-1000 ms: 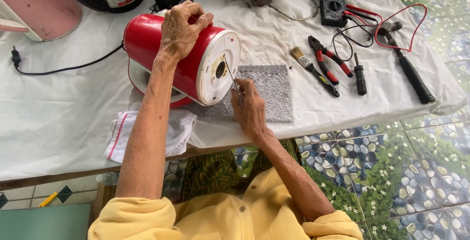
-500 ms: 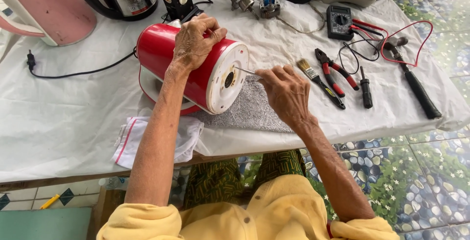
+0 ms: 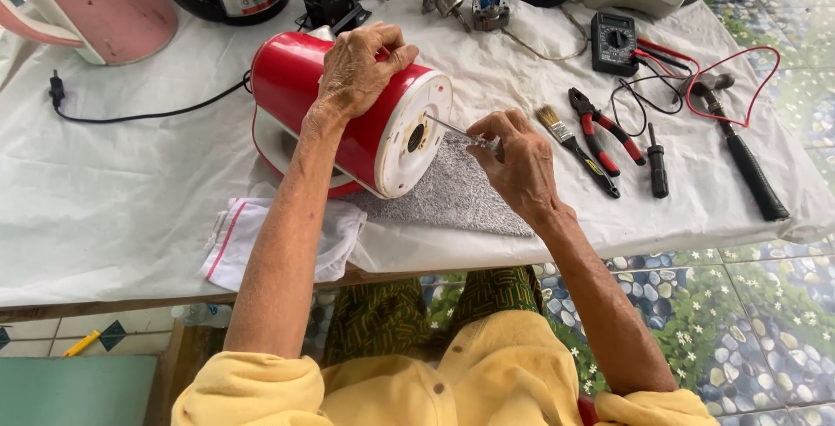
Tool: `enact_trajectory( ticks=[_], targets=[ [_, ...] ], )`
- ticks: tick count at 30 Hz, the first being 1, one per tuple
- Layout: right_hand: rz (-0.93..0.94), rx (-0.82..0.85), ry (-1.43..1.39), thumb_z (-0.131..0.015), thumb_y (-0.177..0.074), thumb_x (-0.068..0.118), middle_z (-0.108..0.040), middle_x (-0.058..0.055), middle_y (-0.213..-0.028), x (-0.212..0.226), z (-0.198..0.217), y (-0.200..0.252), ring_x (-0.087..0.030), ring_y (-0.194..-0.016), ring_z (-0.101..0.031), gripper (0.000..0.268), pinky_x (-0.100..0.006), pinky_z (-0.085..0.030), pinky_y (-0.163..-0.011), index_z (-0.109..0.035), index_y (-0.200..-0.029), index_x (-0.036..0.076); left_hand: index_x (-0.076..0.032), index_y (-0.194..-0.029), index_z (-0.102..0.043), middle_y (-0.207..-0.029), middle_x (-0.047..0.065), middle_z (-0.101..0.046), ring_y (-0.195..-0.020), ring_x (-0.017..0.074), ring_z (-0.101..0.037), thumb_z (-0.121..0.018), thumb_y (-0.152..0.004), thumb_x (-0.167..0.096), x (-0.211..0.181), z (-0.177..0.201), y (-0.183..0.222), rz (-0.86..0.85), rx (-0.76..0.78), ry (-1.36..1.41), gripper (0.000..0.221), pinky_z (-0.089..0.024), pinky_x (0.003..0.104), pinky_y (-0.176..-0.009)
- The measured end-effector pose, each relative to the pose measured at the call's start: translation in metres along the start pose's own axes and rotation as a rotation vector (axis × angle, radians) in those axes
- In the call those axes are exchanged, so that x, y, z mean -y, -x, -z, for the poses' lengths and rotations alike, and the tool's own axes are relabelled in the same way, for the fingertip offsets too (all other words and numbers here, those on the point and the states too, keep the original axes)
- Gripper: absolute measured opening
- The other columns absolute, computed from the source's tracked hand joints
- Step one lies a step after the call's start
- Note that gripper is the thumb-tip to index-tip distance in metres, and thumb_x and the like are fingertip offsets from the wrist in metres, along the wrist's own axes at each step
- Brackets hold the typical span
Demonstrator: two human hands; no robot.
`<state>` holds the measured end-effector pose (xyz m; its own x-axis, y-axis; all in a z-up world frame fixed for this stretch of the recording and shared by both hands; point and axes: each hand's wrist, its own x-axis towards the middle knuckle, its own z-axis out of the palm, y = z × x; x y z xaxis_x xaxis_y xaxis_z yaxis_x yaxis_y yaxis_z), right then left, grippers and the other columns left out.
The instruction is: The person uses a screwdriver to unscrew the base of a red electric kettle. They remove the screws and then lift the red kettle body off the white base, separating the two components on the workbench.
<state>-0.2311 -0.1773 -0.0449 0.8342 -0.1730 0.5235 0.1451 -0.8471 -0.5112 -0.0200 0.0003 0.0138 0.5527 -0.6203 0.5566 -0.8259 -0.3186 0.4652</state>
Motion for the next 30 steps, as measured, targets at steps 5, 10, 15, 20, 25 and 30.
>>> enact_trajectory(
  ticks=[5,10,15,20,25,30],
  targets=[
    [-0.133,0.013,-0.146,-0.081,-0.092,0.012,-0.076,-0.005,-0.088,-0.006,-0.004,-0.005,-0.01,-0.065,-0.066,0.014,-0.022,-0.058,-0.057,-0.073,-0.103,0.01,-0.014,-0.079,-0.062,-0.081,-0.003,-0.064,-0.074,0.0179,-0.057,-0.071,-0.1,-0.029,-0.003,0.003,-0.002,0.017,0.006,0.0,0.027,-0.046,0.041,-0.065],
    [-0.319,0.117,-0.509,-0.074,-0.097,0.019,-0.077,-0.002,-0.077,0.003,0.007,-0.011,-0.001,-0.056,-0.055,0.016,-0.015,-0.035,-0.048,-0.074,-0.111,0.012,-0.014,-0.079,-0.061,-0.081,-0.003,-0.064,-0.075,0.0174,-0.058,-0.071,-0.101,-0.029,-0.002,0.002,-0.002,0.012,0.004,-0.003,0.028,-0.046,0.04,-0.062],
    [-0.159,0.087,-0.289,-0.085,-0.08,0.01,-0.063,-0.002,-0.1,0.006,0.01,-0.013,-0.008,-0.065,-0.052,0.03,-0.023,-0.049,-0.061,-0.066,-0.104,0.014,-0.015,-0.079,-0.061,-0.081,-0.003,-0.065,-0.074,0.0176,-0.058,-0.071,-0.1,-0.029,-0.001,0.002,-0.002,0.016,0.01,0.0,0.028,-0.046,0.04,-0.061],
    [0.002,-0.06,-0.165,-0.088,-0.085,0.006,-0.071,-0.008,-0.09,-0.005,0.0,-0.01,-0.014,-0.072,-0.066,0.015,-0.023,-0.06,-0.066,-0.073,-0.088,0.007,-0.015,-0.078,-0.061,-0.081,-0.004,-0.064,-0.074,0.0179,-0.057,-0.071,-0.1,-0.029,-0.003,0.002,-0.002,0.028,0.003,-0.006,0.029,-0.045,0.042,-0.063],
    [-0.616,0.178,-1.029,-0.079,-0.09,0.02,-0.068,-0.009,-0.071,-0.009,0.001,-0.014,-0.004,-0.039,-0.042,0.016,-0.016,-0.024,-0.029,-0.07,-0.096,0.009,-0.015,-0.078,-0.062,-0.081,-0.004,-0.064,-0.074,0.0177,-0.057,-0.071,-0.1,-0.029,-0.004,0.002,-0.002,0.025,0.007,-0.007,0.028,-0.045,0.041,-0.062],
    [-0.278,0.145,-0.524,-0.086,-0.08,0.013,-0.069,-0.003,-0.098,-0.003,0.003,-0.013,-0.006,-0.059,-0.055,0.031,-0.018,-0.045,-0.049,-0.067,-0.103,0.012,-0.015,-0.078,-0.061,-0.079,-0.004,-0.062,-0.073,0.0169,-0.055,-0.071,-0.1,-0.029,0.0,0.001,-0.001,0.022,0.012,-0.001,0.028,-0.044,0.04,-0.062]
  ],
)
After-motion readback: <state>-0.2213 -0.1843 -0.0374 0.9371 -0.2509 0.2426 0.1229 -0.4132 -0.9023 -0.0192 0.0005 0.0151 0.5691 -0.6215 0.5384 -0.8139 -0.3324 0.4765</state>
